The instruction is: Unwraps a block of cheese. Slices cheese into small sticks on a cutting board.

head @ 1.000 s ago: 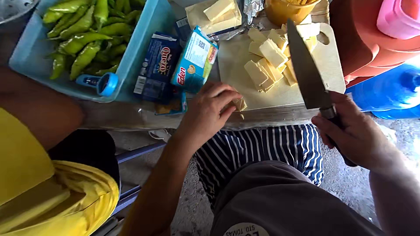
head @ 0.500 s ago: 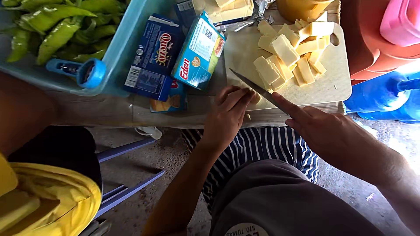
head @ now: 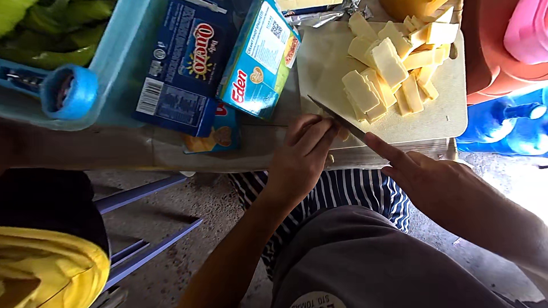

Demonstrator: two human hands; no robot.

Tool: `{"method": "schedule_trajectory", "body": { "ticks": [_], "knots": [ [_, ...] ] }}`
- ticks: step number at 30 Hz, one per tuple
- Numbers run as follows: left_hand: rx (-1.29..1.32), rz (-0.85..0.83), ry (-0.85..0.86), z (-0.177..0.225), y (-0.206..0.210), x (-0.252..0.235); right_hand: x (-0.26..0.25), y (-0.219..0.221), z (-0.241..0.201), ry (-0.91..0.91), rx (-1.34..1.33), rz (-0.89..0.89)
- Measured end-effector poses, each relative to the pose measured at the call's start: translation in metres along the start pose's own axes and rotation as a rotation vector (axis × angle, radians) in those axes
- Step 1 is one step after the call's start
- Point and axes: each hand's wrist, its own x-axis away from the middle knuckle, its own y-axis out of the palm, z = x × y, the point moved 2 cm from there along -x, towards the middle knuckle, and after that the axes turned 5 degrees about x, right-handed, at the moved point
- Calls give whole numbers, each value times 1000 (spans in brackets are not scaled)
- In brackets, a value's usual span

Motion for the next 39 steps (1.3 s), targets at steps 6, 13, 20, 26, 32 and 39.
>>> {"method": "schedule_trajectory", "body": {
  "ticks": [6,13,20,26,32,39],
  "knots": [
    [29,29,-11,0,1,3,4,-11,11,24,-164,82],
    [10,36,-9,0,1,1,10,-15,-3,2,3,74],
    [14,33,-4,0,1,3,8,-9,-2,-15,19,50],
    [8,40,-1,1,1,4,2,-2,16,-30,-196,-25],
    [1,63,5,0,2,4,11,-15,6,-47,-84,101],
    [-3,55,6,1,1,2,10,-11,1,-28,5,28]
  ]
}}
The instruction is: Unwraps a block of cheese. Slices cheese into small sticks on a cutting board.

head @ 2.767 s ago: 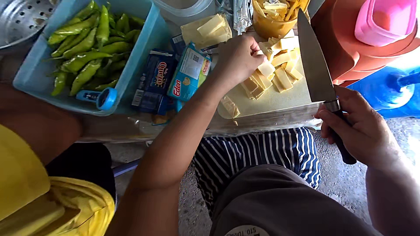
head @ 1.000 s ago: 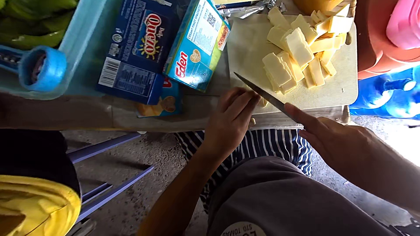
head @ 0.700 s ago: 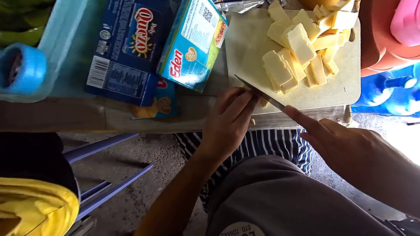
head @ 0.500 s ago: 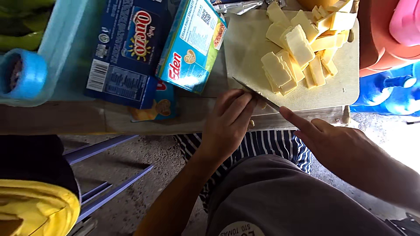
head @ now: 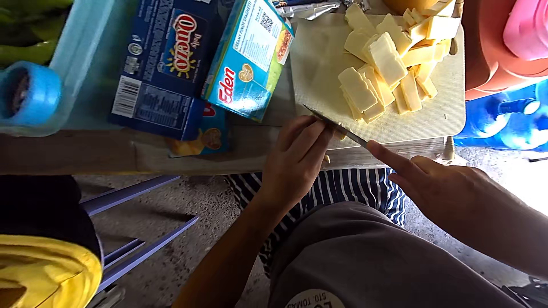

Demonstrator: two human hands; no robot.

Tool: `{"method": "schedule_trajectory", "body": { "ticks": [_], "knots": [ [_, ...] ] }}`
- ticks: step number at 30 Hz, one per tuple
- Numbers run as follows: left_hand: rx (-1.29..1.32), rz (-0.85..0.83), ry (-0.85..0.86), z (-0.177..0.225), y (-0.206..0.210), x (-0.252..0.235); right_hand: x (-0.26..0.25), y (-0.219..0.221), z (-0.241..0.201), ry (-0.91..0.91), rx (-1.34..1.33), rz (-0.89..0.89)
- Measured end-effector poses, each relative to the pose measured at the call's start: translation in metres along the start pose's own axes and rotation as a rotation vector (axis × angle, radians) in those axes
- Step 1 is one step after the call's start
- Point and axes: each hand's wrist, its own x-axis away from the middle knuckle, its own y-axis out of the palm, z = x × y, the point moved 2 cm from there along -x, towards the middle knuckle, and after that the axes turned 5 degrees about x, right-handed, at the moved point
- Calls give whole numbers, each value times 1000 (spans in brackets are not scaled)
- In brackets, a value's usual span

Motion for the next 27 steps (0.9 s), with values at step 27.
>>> {"method": "schedule_trajectory", "body": {
  "ticks": [27],
  "knots": [
    [-17,36,11,-1,2,2,-6,8,18,-42,-143,-134]
  ]
}}
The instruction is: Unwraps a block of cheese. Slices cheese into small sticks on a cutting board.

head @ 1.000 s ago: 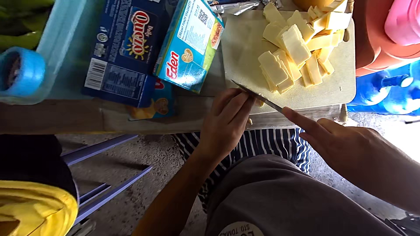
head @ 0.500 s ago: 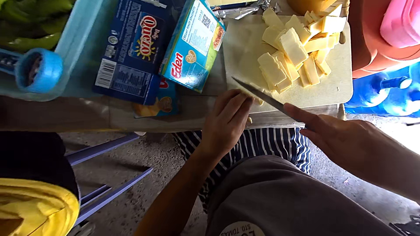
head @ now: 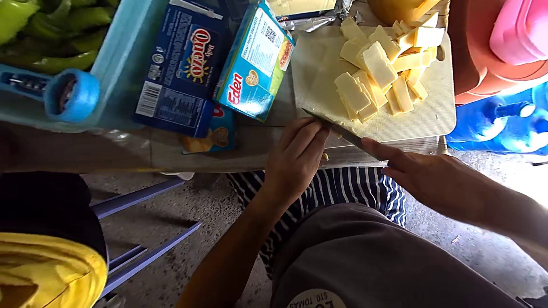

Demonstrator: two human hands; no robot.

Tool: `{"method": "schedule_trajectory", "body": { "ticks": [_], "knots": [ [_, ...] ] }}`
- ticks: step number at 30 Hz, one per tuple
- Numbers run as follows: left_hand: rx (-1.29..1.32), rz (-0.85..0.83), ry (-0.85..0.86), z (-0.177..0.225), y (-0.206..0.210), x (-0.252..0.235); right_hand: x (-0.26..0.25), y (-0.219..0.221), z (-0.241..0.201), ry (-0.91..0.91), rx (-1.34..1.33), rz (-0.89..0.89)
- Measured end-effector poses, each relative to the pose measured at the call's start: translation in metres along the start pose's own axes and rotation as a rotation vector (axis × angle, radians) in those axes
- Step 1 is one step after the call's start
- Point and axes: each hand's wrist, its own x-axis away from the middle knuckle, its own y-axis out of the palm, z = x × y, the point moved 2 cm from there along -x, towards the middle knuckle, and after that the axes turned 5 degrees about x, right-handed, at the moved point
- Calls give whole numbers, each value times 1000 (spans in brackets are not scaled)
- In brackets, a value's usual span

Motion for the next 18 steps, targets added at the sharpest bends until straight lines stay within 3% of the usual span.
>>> {"method": "schedule_trajectory", "body": {
  "ticks": [3,8,13,18],
  "knots": [
    [7,-8,-4,0,1,-1,0,-4,15,12,-230,-89],
    [-23,-26,-6,0,0,-3,9,-2,8,-32,69,189],
    [-79,-88,13,2,-1,-8,15,-2,6,-19,59,228],
    [-76,-369,92,0,-6,-33,23,-13,8,24,-8,334]
  ]
}}
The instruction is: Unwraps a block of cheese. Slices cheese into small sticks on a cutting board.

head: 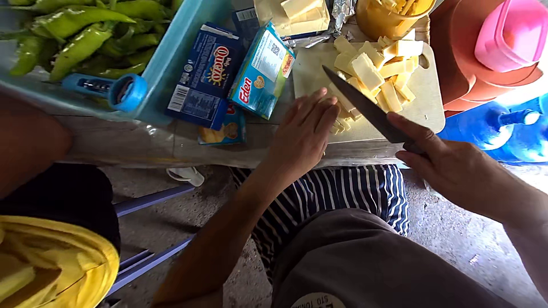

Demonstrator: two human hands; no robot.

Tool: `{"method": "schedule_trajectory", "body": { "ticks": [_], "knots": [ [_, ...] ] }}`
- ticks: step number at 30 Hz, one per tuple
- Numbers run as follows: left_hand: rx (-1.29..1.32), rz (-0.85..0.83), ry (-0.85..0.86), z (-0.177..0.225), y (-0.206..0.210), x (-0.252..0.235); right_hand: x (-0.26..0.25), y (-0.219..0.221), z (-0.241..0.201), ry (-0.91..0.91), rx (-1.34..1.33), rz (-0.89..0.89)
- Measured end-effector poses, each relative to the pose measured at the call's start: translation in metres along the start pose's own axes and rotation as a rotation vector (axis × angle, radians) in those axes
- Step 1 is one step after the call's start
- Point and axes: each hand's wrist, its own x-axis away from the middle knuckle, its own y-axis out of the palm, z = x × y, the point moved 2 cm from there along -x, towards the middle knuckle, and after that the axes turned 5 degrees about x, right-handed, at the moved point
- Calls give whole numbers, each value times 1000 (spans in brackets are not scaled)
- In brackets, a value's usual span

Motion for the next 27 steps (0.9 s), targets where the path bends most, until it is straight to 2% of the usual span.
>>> {"method": "schedule_trajectory", "body": {
  "ticks": [4,11,14,16,18,21,24,27],
  "knots": [
    [-2,-206,43,-6,-8,-18,5,-7,2,19,-14,65],
    [-64,-503,-24,3,-24,-37,12,-6,9,12,5,119],
    [-133,-482,15,8,-25,-35,14,-3,10,14,10,130],
    [-81,-394,20,7,-23,-32,14,-1,10,8,2,149],
    [122,-270,-59,2,-24,-28,13,1,11,0,-54,154],
    [684,-27,-280,-13,-23,-22,9,7,15,11,-332,74],
    [1343,163,-463,-16,-14,-20,1,12,16,40,-775,-142],
    [1697,351,-635,-7,-9,-26,-8,20,13,39,-1093,-323]
  ]
}}
